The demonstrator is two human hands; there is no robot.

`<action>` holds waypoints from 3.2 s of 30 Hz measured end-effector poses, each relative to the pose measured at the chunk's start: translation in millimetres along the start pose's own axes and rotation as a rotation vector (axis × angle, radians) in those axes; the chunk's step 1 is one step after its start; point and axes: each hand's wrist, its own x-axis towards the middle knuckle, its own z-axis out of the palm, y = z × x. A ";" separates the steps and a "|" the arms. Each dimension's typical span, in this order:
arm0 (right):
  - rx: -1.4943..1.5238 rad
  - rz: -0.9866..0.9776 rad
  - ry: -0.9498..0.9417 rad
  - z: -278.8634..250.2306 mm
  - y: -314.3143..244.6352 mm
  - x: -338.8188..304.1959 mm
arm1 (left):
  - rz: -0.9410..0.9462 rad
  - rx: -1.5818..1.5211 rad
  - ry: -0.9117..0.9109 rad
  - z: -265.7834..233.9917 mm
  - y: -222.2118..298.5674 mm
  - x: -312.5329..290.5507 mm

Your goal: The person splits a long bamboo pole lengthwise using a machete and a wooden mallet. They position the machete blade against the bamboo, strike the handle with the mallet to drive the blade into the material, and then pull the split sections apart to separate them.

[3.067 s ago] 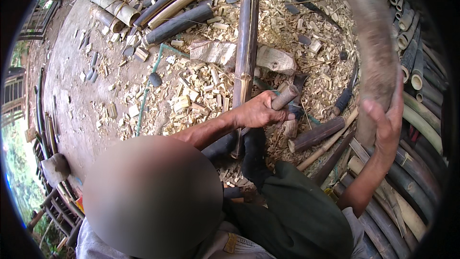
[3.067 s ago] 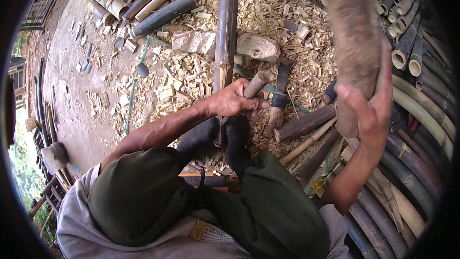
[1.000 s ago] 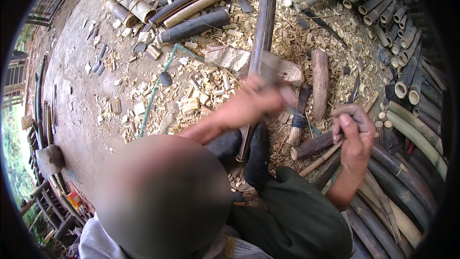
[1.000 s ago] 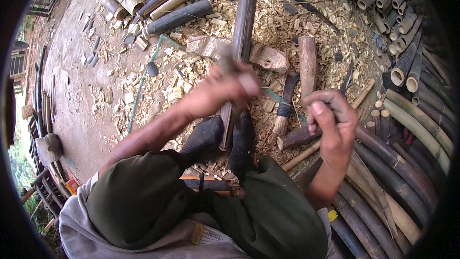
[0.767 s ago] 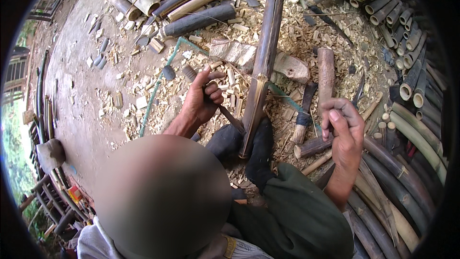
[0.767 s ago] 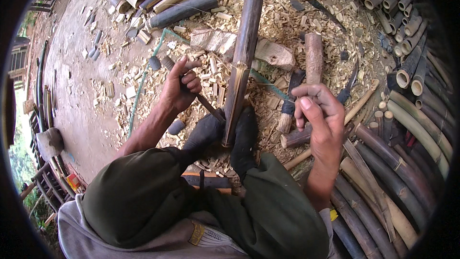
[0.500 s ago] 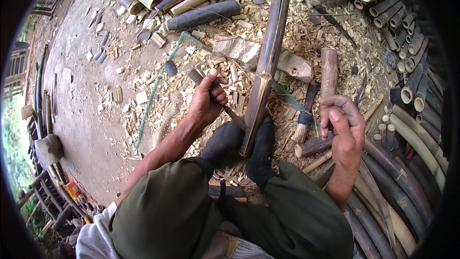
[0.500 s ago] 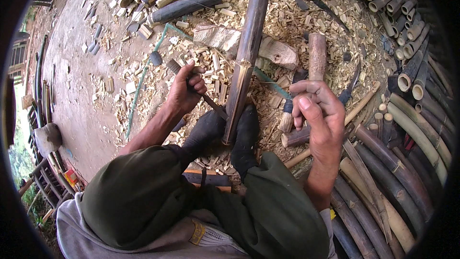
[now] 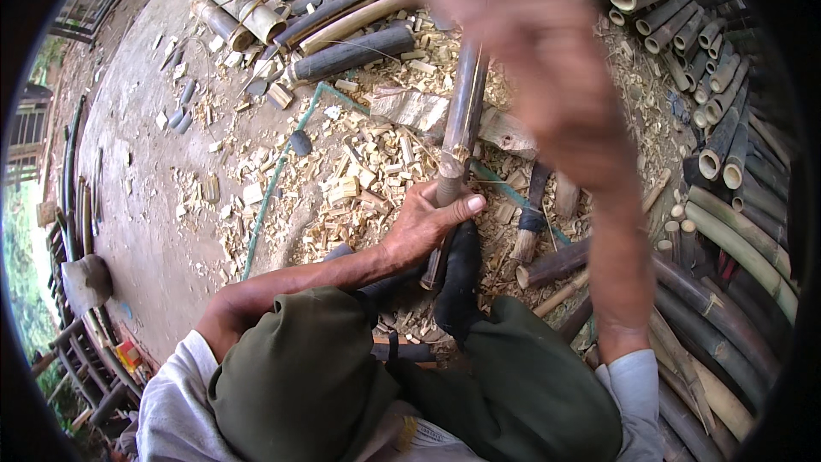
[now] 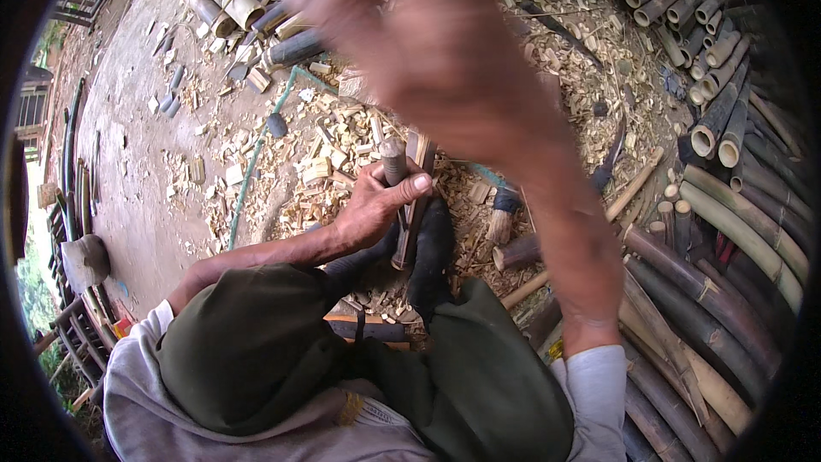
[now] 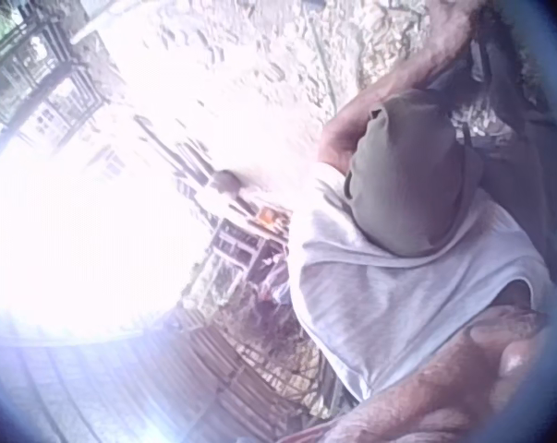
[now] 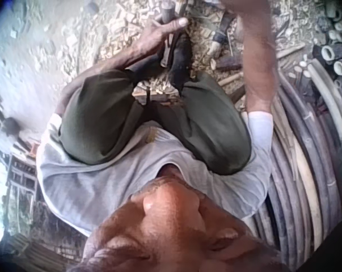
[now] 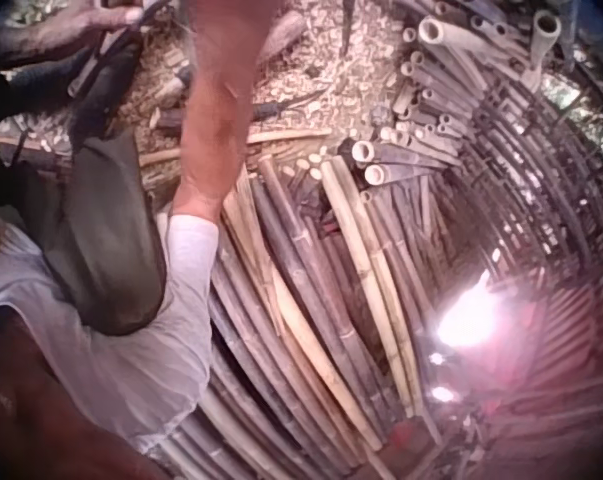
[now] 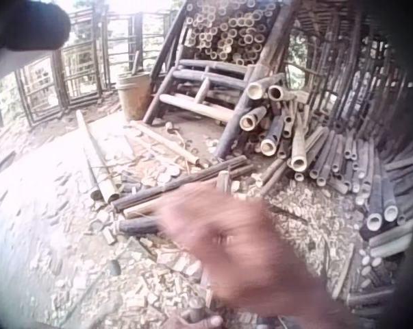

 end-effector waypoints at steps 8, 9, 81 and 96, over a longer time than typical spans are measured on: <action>-0.290 0.300 -0.517 87.3 12.2 -32.4 | 0.017 -0.242 0.004 -2.0 -12.8 0.6; -0.323 0.257 -0.404 77.2 5.4 -20.2 | 0.029 -0.222 -0.003 -6.4 -17.1 1.1; 0.261 1.165 0.252 -58.5 44.8 -199.6 | -0.241 -0.646 0.317 -67.5 -41.8 5.9; 0.327 1.084 0.154 -42.6 -4.1 -152.5 | -0.213 -0.606 0.301 -64.6 -41.4 5.5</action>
